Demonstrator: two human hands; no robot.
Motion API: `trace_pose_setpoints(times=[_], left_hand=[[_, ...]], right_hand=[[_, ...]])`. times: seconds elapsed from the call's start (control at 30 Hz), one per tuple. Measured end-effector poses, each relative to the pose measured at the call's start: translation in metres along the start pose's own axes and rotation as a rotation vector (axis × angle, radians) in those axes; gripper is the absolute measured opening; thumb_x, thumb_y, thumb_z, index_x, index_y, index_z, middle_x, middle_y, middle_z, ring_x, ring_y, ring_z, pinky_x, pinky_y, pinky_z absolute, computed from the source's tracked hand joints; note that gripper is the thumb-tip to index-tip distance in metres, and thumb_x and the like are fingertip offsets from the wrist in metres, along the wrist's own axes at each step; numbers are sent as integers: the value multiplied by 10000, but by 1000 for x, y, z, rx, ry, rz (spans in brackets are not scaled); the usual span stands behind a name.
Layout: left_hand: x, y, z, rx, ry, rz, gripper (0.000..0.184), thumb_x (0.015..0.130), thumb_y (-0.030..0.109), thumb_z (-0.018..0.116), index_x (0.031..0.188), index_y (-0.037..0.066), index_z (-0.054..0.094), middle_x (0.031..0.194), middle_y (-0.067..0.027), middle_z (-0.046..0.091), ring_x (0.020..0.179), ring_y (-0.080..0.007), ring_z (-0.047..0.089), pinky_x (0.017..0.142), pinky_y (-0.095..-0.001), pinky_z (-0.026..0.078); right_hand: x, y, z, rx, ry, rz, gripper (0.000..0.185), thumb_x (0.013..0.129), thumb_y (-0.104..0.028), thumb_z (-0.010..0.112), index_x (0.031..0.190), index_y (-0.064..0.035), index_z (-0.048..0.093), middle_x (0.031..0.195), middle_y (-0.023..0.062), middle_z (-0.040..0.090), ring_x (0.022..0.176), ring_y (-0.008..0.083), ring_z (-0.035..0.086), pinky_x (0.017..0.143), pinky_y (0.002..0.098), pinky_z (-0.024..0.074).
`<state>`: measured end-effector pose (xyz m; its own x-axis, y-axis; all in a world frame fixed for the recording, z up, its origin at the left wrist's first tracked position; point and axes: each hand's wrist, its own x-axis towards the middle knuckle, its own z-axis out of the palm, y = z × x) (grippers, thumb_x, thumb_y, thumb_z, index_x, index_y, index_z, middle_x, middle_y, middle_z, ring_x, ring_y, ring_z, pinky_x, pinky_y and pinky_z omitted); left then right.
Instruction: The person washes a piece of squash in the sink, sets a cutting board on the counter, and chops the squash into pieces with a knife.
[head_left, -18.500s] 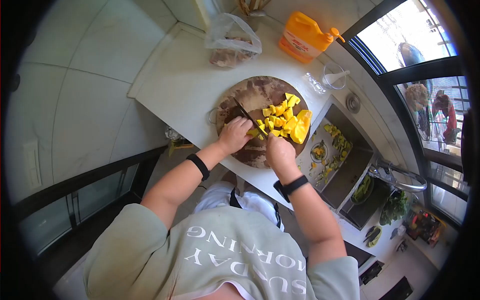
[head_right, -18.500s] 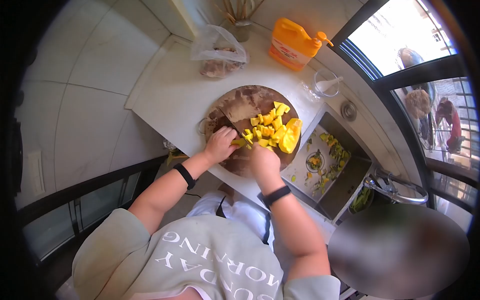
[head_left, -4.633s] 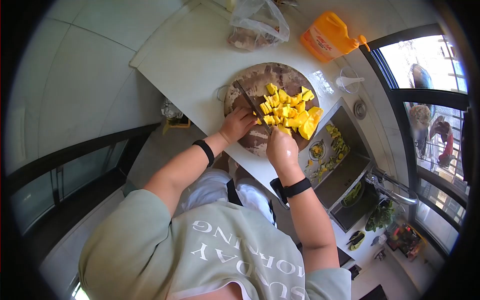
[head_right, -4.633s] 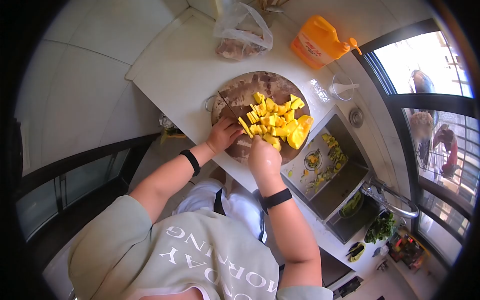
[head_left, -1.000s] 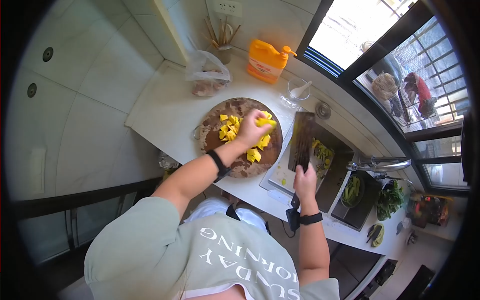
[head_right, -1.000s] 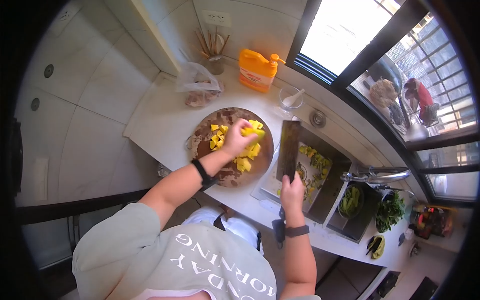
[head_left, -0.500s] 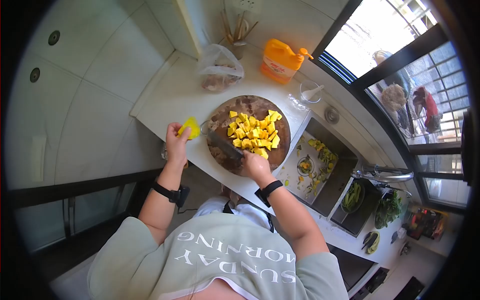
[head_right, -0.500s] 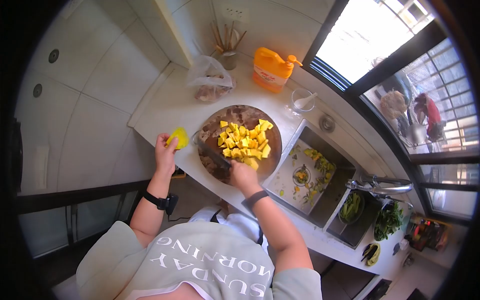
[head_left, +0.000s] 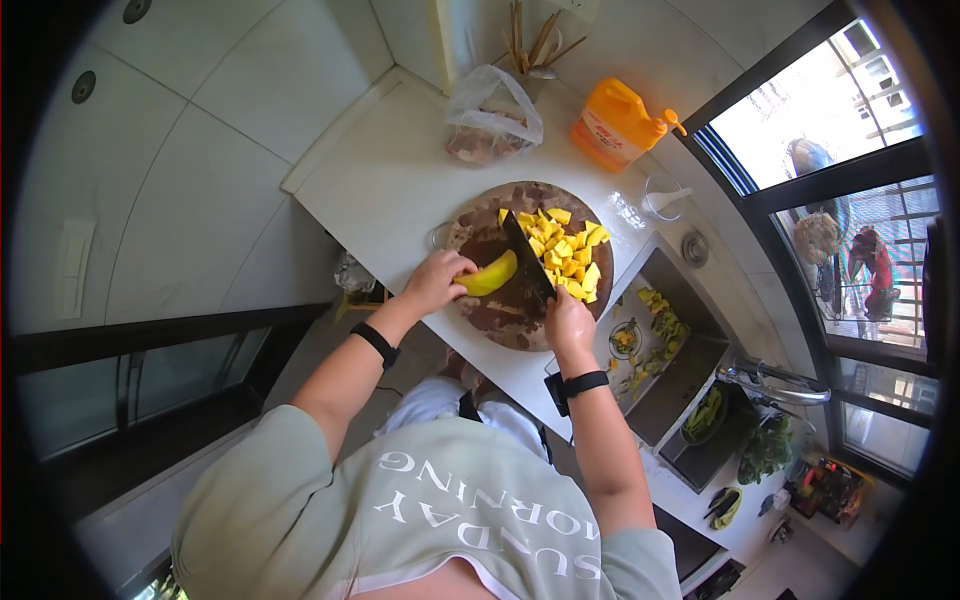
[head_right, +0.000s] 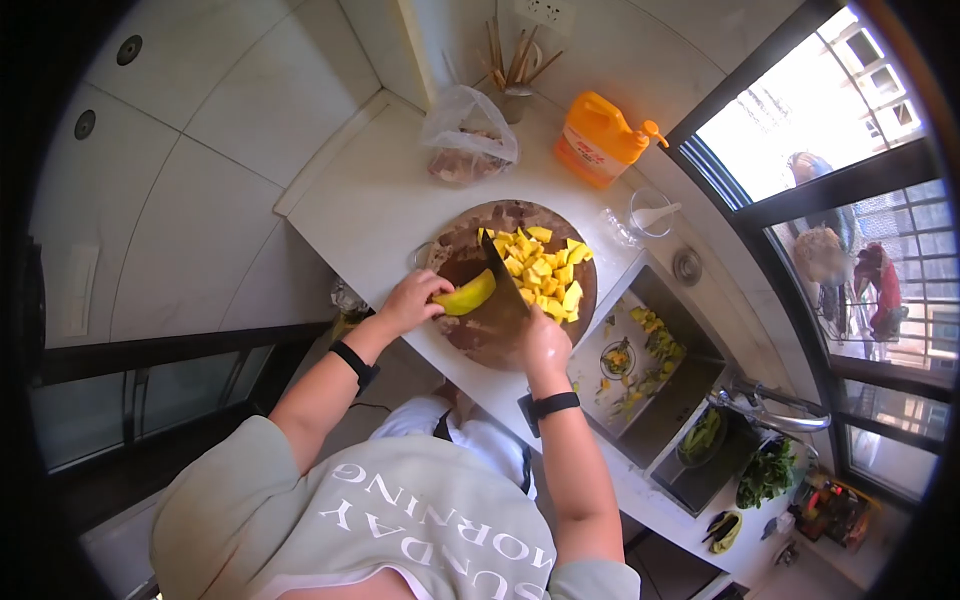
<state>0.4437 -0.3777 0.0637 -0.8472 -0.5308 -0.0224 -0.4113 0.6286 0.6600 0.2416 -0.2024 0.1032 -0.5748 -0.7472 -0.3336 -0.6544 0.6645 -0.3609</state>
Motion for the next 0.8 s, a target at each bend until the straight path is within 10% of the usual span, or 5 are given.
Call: trace_pose_setpoints(times=[0.8], left_hand=[[34,32,51,33,162,287,178,701,25,676,873,68,654,997,-107,608,967,-318,566,829,-396,494]], right_hand=[[-38,-31,-47,-101,-10,-185,261,794,-179,630,1016,-68,551,687,158,646,673,347,663,595,443,531]])
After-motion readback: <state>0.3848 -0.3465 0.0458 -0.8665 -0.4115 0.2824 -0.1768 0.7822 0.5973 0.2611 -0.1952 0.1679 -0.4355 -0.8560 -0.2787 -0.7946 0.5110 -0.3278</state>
